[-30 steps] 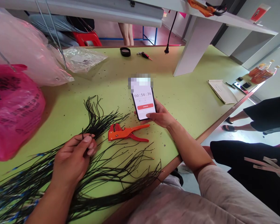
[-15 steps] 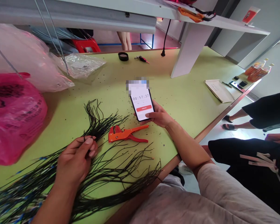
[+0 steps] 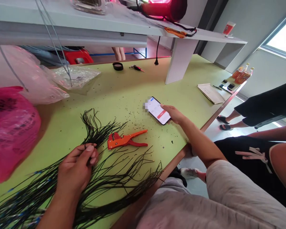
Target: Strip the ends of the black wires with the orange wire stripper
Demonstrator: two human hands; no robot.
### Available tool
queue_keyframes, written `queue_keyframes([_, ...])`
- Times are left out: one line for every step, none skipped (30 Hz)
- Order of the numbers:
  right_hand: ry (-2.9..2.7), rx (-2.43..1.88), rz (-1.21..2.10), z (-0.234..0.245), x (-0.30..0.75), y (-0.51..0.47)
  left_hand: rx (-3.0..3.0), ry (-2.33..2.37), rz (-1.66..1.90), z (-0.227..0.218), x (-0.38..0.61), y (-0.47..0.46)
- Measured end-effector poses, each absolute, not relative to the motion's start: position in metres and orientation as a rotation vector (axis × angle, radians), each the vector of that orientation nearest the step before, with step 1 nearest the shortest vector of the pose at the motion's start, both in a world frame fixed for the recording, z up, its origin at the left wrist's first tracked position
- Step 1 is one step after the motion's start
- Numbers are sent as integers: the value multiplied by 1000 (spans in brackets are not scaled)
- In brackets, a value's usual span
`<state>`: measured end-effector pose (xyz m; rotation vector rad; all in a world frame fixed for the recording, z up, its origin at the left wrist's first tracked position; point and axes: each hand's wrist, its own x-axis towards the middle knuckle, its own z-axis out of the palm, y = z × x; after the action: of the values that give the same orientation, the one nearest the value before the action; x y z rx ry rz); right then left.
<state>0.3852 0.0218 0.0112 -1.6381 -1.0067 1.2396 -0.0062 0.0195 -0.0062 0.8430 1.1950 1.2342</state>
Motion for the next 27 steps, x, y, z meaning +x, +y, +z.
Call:
queue_keyframes([-1028, -1739, 1168, 11, 397, 16, 853, 1188, 1237, -7, -6, 19])
queue_keyframes([-1061, -1837, 1062, 10, 407, 11, 865, 1177, 1239, -8, -6, 19])
queue_keyframes([-1090, -1932, 944, 9, 415, 7, 879, 1164, 1239, -9, -5, 19])
queue_keyframes([-1100, -1981, 896, 8, 421, 4, 893, 1151, 1237, -10, -5, 18])
queue_keyframes([-1112, -2017, 869, 7, 426, 1, 906, 1140, 1237, -11, -5, 18])
queue_keyframes([-1127, -2053, 839, 6, 428, 0, 921, 1132, 1240, -12, -5, 18])
queue_keyframes([-1147, -2086, 808, 6, 430, -2, 938, 1125, 1241, -14, -5, 18])
queue_keyframes([-1173, -2120, 765, 7, 430, -4, 954, 1119, 1241, -15, -6, 18])
queue_keyframes([-1204, -2151, 710, 9, 430, -6, 969, 1117, 1240, -17, -6, 18])
queue_keyframes([-1238, -2178, 656, 11, 430, -8, 982, 1113, 1232, -18, -7, 18])
queue_keyframes([-1278, -2210, 604, 14, 429, -10, 989, 1114, 1226, -19, -7, 18])
queue_keyframes([-1315, -2247, 551, 17, 428, -12, 994, 1115, 1217, -20, -8, 18])
queue_keyframes([-1356, -2321, 465, 21, 425, -13, 998, 1112, 1202, -20, -9, 18])
queue_keyframes([-1425, -2431, 314, 24, 420, -13, 1002, 1109, 1186, -21, -9, 18])
queue_keyframes([-1494, -2493, 169, 27, 412, -13, 1005, 1105, 1169, -20, -10, 19])
queue_keyframes([-1576, -2490, 49, 29, 401, -12, 1006, 1101, 1151, -20, -10, 19])
queue_keyframes([-1675, -2410, -13, 31, 387, -11, 1003, 1100, 1138, -19, -10, 19])
queue_keyframes([-1820, -2254, 15, 32, 369, -8, 996, 1102, 1128, -18, -11, 19])
queue_keyframes([-1980, -2075, 125, 32, 350, -5, 986, 1105, 1118, -17, -11, 19])
queue_keyframes([-2149, -1904, 285, 31, 329, -2, 971, 1107, 1110, -16, -11, 19])
queue_keyframes([-2297, -1760, 437, 29, 309, 2, 958, 1106, 1105, -14, -12, 19])
queue_keyframes([-2430, -1670, 552, 27, 291, 6, 948, 1098, 1105, -13, -12, 18])
queue_keyframes([-2523, -1644, 598, 25, 275, 10, 944, 1084, 1110, -11, -13, 18])
queue_keyframes([-2580, -1651, 592, 24, 264, 13, 947, 1064, 1118, -10, -13, 17])
queue_keyframes([-2625, -1664, 571, 22, 256, 16, 956, 1043, 1128, -8, -13, 17])
queue_keyframes([-2652, -1678, 537, 21, 252, 18, 969, 1023, 1137, -7, -14, 17])
queue_keyframes([-2661, -1677, 508, 21, 252, 19, 981, 1009, 1144, -5, -14, 17])
